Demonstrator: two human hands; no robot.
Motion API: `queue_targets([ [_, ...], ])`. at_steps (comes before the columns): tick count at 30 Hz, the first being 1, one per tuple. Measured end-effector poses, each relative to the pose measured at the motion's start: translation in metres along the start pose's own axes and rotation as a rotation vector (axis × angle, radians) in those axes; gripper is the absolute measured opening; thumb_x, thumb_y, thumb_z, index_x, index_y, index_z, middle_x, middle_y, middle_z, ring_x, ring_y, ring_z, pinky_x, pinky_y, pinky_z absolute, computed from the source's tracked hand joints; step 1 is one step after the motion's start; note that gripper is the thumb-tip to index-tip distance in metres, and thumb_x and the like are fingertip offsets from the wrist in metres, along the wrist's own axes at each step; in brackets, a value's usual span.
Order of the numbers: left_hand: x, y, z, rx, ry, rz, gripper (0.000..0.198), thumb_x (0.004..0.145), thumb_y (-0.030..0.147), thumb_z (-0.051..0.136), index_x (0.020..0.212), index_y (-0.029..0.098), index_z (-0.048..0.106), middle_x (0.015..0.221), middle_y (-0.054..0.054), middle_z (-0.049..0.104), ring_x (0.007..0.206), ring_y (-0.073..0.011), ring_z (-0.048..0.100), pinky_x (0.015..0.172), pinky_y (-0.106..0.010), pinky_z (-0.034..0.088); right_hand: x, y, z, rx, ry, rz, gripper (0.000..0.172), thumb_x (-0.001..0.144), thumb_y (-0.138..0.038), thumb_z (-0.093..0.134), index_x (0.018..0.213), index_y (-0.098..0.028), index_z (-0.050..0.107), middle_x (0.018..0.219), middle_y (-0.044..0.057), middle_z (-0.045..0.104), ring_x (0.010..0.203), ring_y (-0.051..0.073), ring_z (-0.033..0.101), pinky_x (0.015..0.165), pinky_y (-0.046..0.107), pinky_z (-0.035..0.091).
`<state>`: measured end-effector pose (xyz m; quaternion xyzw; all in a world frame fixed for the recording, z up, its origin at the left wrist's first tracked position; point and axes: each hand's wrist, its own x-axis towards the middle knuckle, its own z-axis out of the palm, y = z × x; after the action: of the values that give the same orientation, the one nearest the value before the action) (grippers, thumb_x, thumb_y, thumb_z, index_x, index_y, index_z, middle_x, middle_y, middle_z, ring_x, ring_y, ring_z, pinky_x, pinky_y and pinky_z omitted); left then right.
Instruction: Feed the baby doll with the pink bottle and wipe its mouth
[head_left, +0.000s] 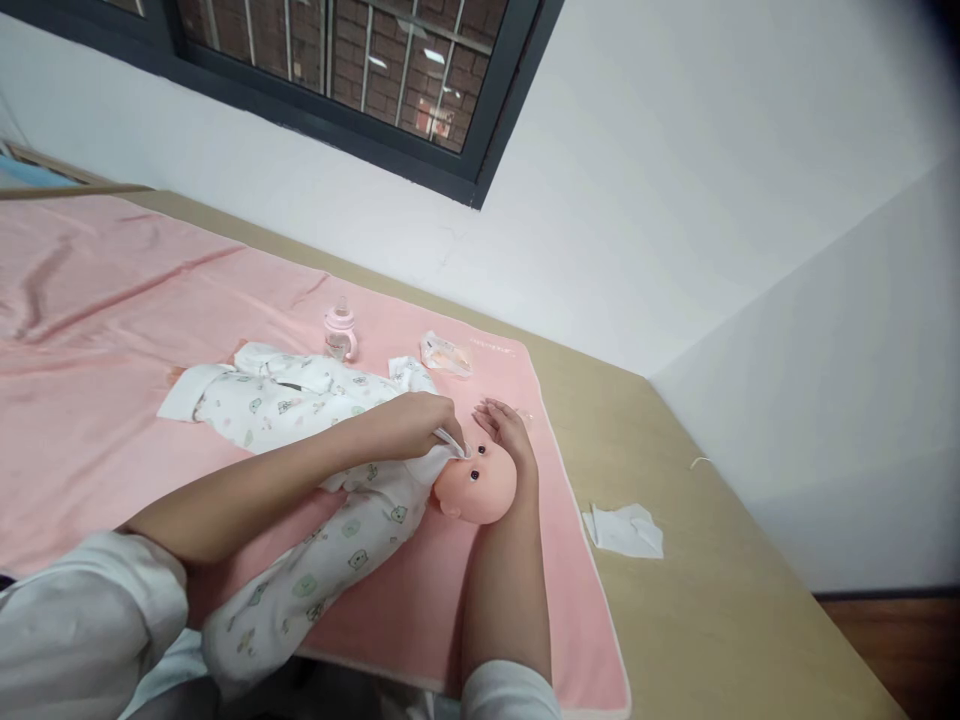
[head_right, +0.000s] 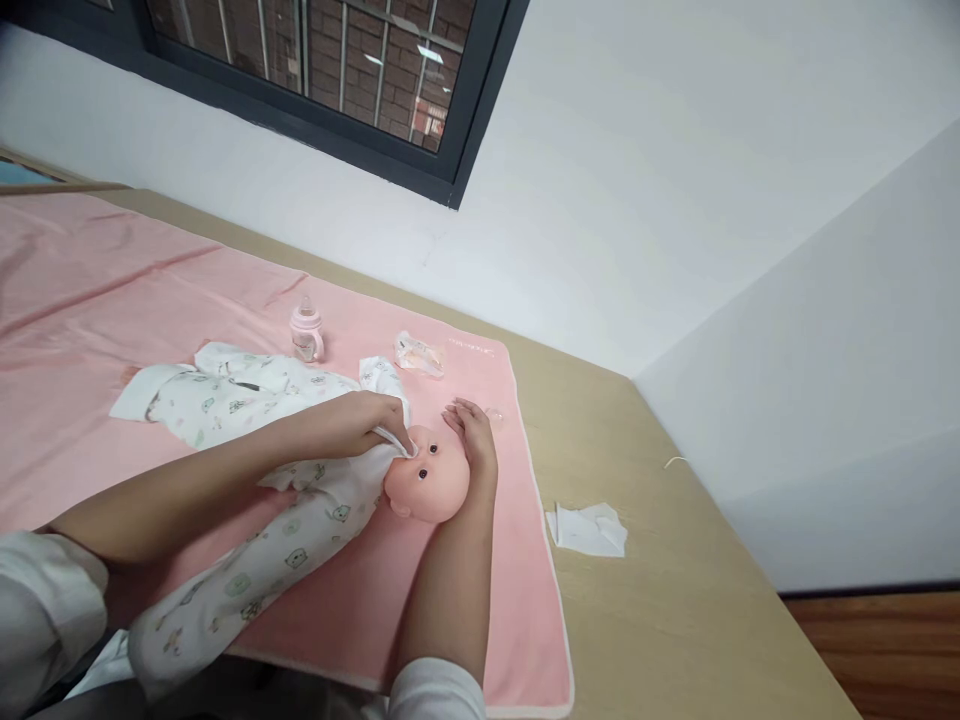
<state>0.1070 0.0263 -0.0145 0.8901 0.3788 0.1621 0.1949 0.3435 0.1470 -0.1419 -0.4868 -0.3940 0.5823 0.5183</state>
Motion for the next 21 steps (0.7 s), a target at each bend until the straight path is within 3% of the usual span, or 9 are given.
queue_targets([
  [15, 0.002, -0.003, 0.001, 0.029, 0.113, -0.005, 0.036, 0.080, 0.004, 0.046, 0.097, 0.022, 0.072, 0.093, -0.002, 0.068, 0.087, -0.0173, 0.062, 0.071, -0.025, 0.040, 0.000, -0.001, 0.000, -0.013, -0.006, 0.021, 0.013, 0.073, -0.017, 0.067, 0.086, -0.018, 0.063, 0.079, 0.003, 0.069, 0.076, 0.012, 0.068, 0.091, 0.029, 0.056],
  [21, -0.007, 0.002, -0.014, -0.139, 0.099, -0.008, 0.026, 0.083, 0.011, 0.051, 0.096, 0.020, 0.071, 0.096, -0.001, 0.069, 0.087, -0.0165, 0.062, 0.071, -0.023, 0.042, -0.002, 0.000, -0.001, -0.013, -0.024, 0.002, 0.020, 0.071, -0.022, 0.069, 0.089, -0.018, 0.063, 0.083, 0.003, 0.069, 0.083, 0.013, 0.068, 0.094, 0.028, 0.053],
])
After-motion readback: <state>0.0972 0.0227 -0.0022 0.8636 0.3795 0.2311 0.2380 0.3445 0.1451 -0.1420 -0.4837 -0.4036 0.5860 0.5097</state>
